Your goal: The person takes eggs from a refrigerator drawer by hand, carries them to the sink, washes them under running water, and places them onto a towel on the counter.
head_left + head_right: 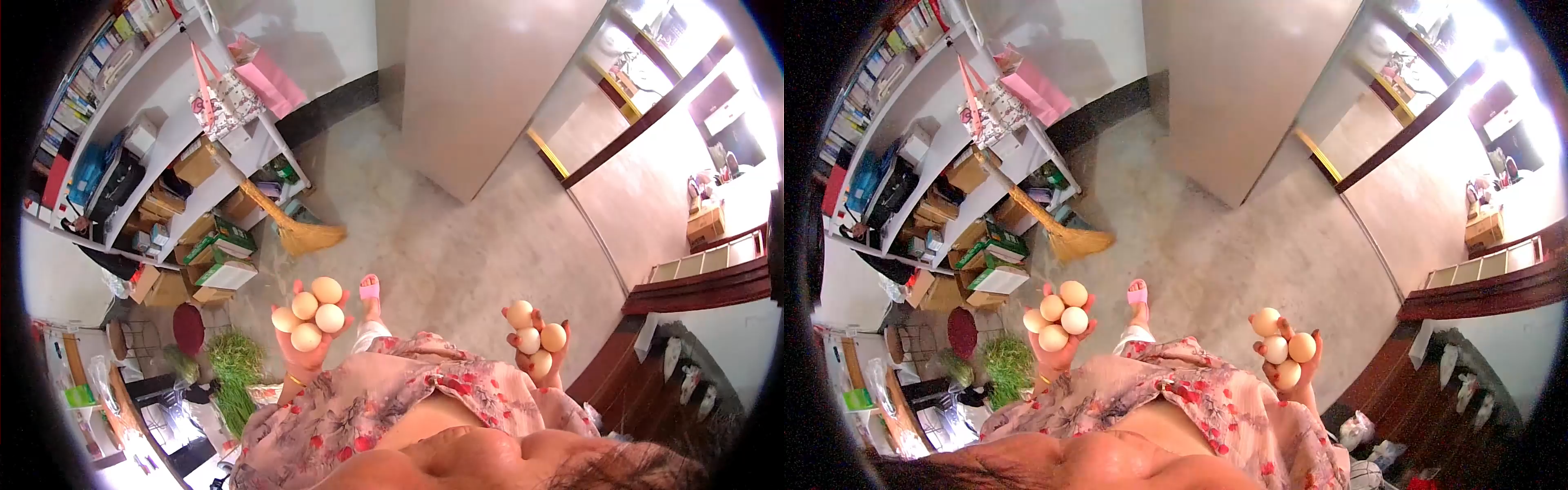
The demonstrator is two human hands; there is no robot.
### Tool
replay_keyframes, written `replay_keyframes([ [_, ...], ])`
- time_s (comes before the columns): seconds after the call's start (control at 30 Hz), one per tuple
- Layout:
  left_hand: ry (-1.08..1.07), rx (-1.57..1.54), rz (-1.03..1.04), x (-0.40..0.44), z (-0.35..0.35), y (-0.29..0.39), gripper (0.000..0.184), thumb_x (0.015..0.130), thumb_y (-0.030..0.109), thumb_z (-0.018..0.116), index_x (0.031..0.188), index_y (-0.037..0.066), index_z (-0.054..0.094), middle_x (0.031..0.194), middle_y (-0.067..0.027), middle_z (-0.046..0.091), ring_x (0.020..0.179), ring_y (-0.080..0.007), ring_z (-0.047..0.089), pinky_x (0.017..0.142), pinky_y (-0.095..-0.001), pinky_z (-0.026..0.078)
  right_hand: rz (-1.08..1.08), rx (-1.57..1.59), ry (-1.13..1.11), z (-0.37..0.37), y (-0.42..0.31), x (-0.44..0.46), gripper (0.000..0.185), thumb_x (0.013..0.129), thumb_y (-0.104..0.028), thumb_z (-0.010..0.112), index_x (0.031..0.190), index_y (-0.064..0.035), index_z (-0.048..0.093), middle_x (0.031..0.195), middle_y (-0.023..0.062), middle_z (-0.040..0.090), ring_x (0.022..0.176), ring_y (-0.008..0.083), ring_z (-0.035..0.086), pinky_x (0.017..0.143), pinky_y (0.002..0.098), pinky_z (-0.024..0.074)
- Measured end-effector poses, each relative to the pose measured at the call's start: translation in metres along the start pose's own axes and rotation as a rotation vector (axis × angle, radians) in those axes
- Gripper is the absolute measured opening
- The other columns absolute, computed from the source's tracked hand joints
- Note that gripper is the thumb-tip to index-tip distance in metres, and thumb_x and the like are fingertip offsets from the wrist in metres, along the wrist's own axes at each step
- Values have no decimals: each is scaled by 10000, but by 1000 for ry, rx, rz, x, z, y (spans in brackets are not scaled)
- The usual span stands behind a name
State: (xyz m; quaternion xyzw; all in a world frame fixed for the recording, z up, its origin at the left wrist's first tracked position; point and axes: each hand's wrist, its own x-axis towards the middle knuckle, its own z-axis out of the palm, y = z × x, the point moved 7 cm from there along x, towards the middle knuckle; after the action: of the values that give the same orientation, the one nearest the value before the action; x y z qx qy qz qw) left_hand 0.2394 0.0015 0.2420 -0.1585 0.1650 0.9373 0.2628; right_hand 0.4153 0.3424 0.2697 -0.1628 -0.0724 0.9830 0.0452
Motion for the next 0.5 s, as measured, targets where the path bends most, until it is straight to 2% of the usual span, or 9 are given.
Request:
replay_keyframes([
  [0.17,2,-16,7,4,0,-4,696,862,739,207,1379,311,391,1436,-130,376,1307,-442,352,964,-679,320,120,46,-77,6,11,36,652,838,-617,478,1244,-112,549,1449,253,202,926,290,499,448,303,550],
  [0.27,52,120,24,15,-12,6,658,828,750,334,1378,393,401,1437,-61,398,1311,-418,355,905,-641,400,175,26,-126,17,18,71,658,843,-616,473,1253,-106,542,1459,253,181,930,289,493,459,298,555],
  [0.37,35,31,29,39,-3,24,655,832,749,312,1366,384,419,1441,-66,393,1315,-426,347,898,-650,397,217,-4,-168,35,27,114,655,844,-616,470,1251,-108,541,1462,255,167,932,287,493,455,287,553],
  [0.47,2,157,82,70,-3,52,654,835,746,296,1349,371,446,1446,-71,388,1318,-439,335,897,-669,382,250,-20,-185,55,37,161,642,843,-628,468,1239,-130,554,1462,254,157,921,282,497,427,272,541],
  [0.5,-2,110,87,81,-3,61,654,836,746,289,1342,367,456,1449,-73,385,1320,-444,330,903,-676,371,271,-20,-192,65,42,179,639,843,-630,468,1237,-134,556,1462,253,156,918,281,498,421,271,539],
])
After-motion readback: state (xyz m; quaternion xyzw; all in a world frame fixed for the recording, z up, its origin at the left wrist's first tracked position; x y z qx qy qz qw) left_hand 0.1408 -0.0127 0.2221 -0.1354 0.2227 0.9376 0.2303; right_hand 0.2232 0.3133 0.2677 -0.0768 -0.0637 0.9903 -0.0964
